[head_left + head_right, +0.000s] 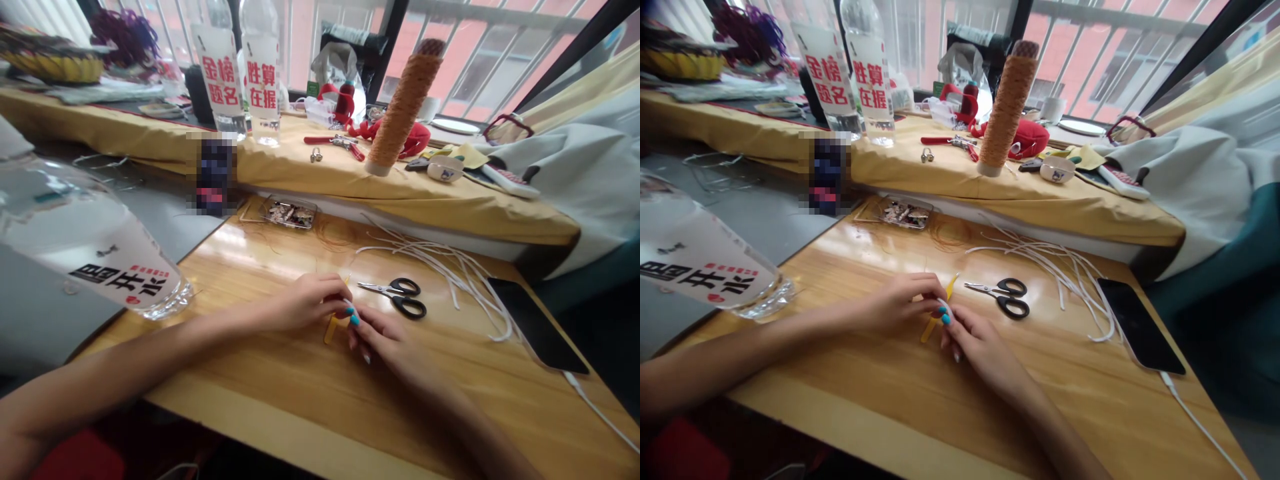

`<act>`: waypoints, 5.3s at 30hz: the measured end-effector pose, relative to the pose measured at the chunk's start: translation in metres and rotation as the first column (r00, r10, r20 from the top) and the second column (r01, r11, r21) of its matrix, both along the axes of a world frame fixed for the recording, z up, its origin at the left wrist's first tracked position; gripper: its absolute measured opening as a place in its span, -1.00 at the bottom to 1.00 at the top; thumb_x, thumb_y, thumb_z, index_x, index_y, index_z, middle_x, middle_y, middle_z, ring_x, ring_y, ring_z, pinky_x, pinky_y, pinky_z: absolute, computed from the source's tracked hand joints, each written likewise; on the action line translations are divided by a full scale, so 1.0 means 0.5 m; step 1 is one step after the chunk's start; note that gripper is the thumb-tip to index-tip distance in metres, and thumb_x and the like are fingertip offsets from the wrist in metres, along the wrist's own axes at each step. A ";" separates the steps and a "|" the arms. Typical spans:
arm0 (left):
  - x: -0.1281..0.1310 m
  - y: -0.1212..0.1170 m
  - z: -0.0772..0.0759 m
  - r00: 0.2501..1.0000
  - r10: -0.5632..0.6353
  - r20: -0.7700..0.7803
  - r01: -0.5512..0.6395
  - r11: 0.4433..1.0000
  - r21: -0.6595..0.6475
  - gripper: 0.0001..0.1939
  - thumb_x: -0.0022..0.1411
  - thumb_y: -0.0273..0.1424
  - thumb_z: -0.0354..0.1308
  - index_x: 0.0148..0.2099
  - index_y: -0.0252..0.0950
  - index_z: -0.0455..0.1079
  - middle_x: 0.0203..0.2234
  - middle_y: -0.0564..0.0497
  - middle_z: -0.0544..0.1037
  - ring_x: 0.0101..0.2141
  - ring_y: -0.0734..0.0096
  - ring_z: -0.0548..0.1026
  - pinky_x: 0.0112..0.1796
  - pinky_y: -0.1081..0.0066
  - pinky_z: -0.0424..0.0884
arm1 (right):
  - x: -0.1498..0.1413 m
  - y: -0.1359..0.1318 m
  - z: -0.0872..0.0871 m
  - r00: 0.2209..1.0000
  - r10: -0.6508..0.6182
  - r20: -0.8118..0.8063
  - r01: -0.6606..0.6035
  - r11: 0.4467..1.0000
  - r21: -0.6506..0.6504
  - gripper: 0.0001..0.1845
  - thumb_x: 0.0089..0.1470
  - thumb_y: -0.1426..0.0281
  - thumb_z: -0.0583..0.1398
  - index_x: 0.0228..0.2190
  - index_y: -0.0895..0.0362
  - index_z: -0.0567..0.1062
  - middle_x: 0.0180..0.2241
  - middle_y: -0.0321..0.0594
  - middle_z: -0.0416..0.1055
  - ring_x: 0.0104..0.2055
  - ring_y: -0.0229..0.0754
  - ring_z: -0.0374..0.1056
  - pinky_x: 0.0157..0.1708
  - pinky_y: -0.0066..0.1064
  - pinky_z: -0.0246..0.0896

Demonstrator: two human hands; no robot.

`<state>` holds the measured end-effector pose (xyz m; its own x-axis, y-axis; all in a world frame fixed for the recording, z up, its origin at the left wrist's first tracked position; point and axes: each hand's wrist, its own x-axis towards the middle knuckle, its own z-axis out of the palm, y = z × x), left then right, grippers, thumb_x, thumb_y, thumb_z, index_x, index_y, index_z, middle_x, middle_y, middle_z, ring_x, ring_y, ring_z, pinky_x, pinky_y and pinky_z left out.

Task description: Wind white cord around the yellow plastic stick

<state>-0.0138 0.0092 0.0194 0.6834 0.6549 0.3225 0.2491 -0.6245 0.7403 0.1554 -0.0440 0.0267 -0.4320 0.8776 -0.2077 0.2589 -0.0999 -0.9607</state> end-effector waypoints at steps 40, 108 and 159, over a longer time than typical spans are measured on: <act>0.022 -0.022 -0.012 0.935 0.214 0.284 -0.027 0.838 -0.545 -0.86 0.06 -0.40 0.04 -0.37 -0.39 0.32 -0.58 0.08 0.36 -0.54 0.61 0.29 -0.48 0.57 0.25 | -0.005 0.006 -0.002 0.962 -0.084 0.259 -0.032 0.911 0.412 -0.73 0.10 0.36 -0.05 -0.42 0.17 0.41 -0.49 -0.25 0.32 -0.42 -0.25 0.23 -0.37 -0.46 0.12; 0.003 -0.007 -0.032 0.995 -0.046 -0.087 0.068 0.960 0.271 -0.71 0.22 -0.38 -0.18 -0.19 -0.40 0.32 -0.40 -0.08 0.35 -0.40 0.50 0.31 -0.36 0.54 0.26 | -0.002 -0.002 -0.004 0.988 0.014 0.152 -0.025 0.997 0.071 -0.72 0.10 0.24 -0.09 -0.49 0.13 0.25 -0.55 -0.34 0.11 -0.52 -0.34 0.06 -0.51 -0.53 0.06; -0.293 -0.086 0.083 0.280 0.787 0.550 -0.958 0.262 0.113 -0.27 -0.19 -0.39 0.23 0.04 -0.25 -0.03 -0.09 -0.12 0.28 -0.11 0.14 0.31 -0.12 0.19 0.23 | 0.125 -0.107 -0.073 0.409 -0.877 0.250 0.100 0.316 0.943 -0.75 0.05 0.37 -0.03 -0.31 0.26 0.34 -0.26 0.07 0.24 -0.14 0.04 0.10 -0.12 -0.03 -0.03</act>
<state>-0.1603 -0.0338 0.0610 -0.4540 0.5293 0.7168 0.6272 -0.3815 0.6790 0.2182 -0.0976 -0.0098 0.0994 0.7313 0.6748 0.9673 0.0881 -0.2380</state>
